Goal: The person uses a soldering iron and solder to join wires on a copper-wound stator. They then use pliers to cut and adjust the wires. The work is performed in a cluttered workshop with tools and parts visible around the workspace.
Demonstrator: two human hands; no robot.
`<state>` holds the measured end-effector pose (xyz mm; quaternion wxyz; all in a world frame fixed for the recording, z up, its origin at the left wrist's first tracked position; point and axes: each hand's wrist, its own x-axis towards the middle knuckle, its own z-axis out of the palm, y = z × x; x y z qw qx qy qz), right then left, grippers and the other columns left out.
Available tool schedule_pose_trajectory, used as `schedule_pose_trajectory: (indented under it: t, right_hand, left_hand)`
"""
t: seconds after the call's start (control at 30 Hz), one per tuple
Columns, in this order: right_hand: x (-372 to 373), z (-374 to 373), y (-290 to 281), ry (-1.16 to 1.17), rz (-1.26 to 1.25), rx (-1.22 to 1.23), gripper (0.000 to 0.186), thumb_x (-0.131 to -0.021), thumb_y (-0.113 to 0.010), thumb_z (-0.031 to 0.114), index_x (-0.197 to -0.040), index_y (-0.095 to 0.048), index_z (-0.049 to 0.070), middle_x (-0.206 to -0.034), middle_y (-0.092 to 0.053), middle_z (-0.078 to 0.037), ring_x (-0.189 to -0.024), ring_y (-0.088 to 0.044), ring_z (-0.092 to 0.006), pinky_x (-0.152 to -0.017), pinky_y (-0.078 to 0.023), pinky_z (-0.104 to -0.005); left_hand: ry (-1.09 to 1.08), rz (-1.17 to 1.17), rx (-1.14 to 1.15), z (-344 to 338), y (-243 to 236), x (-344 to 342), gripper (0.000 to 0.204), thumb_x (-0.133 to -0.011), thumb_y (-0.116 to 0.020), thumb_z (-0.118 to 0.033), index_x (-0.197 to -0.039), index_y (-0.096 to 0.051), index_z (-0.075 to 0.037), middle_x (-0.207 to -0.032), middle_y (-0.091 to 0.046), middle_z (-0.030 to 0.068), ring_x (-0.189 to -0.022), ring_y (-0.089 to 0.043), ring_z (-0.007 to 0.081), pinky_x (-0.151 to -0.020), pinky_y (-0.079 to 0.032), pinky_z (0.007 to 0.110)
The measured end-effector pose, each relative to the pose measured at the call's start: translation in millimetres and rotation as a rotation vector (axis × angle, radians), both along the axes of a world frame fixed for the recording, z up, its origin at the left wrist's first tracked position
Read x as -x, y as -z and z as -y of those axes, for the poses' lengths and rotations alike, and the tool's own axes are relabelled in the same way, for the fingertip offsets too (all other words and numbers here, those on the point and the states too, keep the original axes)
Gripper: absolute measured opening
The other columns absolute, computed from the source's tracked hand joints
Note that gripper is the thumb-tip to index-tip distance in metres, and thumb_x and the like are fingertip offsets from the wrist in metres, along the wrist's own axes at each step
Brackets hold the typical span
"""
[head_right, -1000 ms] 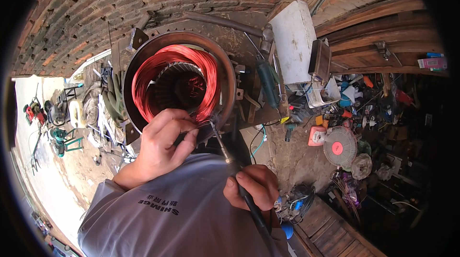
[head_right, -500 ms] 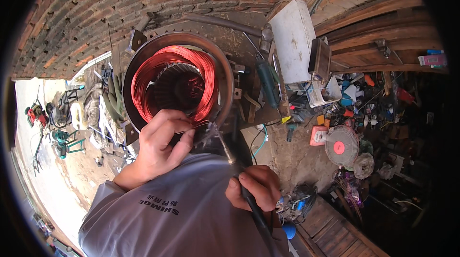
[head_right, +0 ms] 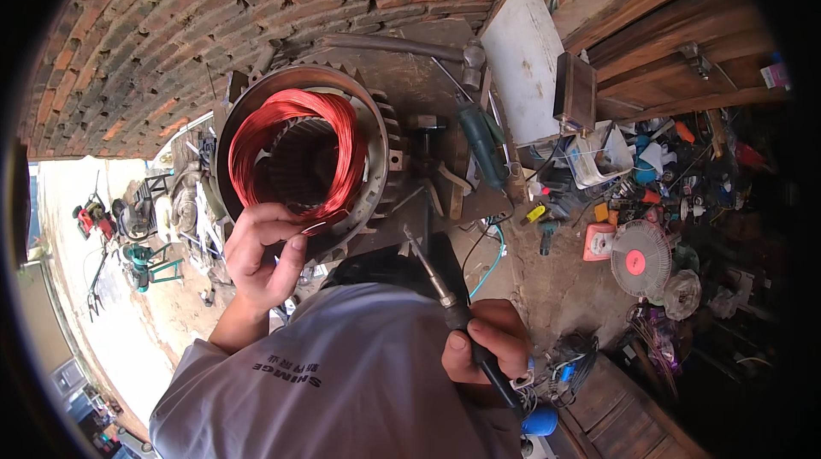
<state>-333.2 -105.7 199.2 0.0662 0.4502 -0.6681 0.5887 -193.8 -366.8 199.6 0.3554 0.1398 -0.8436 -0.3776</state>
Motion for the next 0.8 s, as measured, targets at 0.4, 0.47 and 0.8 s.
schedule_pose_trajectory:
  t: [0.4,0.47,0.8]
  right_hand:
    - [72.3,-49.3,49.6,0.006,0.404,0.285,0.031,-0.099,-0.060,0.032,-0.111,-0.047,0.006,-0.085,-0.055,-0.016,-0.071,-0.054,-0.0245,-0.055,-0.044,-0.0333]
    - [87.9,-59.3,57.8,-0.040,0.468,0.315,0.031,-0.099,-0.060,0.032,-0.110,-0.047,0.006,-0.086,-0.055,-0.016,-0.072,-0.054,-0.0245,-0.056,-0.044,-0.0333]
    - [144.0,-96.1,82.7,-0.190,0.773,0.195,0.042,-0.093,-0.074,0.039,-0.105,-0.048,0.008,-0.086,-0.058,-0.012,-0.077,-0.057,-0.0214,-0.069,-0.047,-0.0355]
  left_hand:
    - [-0.020,0.372,-0.074,-85.1,-8.9,-19.1,0.012,-0.081,-0.077,0.002,-0.092,-0.072,-0.001,-0.093,-0.070,0.0111,-0.083,-0.070,0.0248,-0.072,-0.057,0.034]
    - [-0.092,0.480,-0.134,-105.9,-3.6,-12.3,0.012,-0.082,-0.076,0.003,-0.092,-0.072,-0.001,-0.092,-0.070,0.0112,-0.082,-0.070,0.0265,-0.072,-0.057,0.036]
    - [-0.348,0.795,-0.172,-172.6,18.6,3.2,0.009,-0.086,-0.075,-0.004,-0.094,-0.071,-0.004,-0.091,-0.070,0.0104,-0.081,-0.068,0.0310,-0.072,-0.054,0.040]
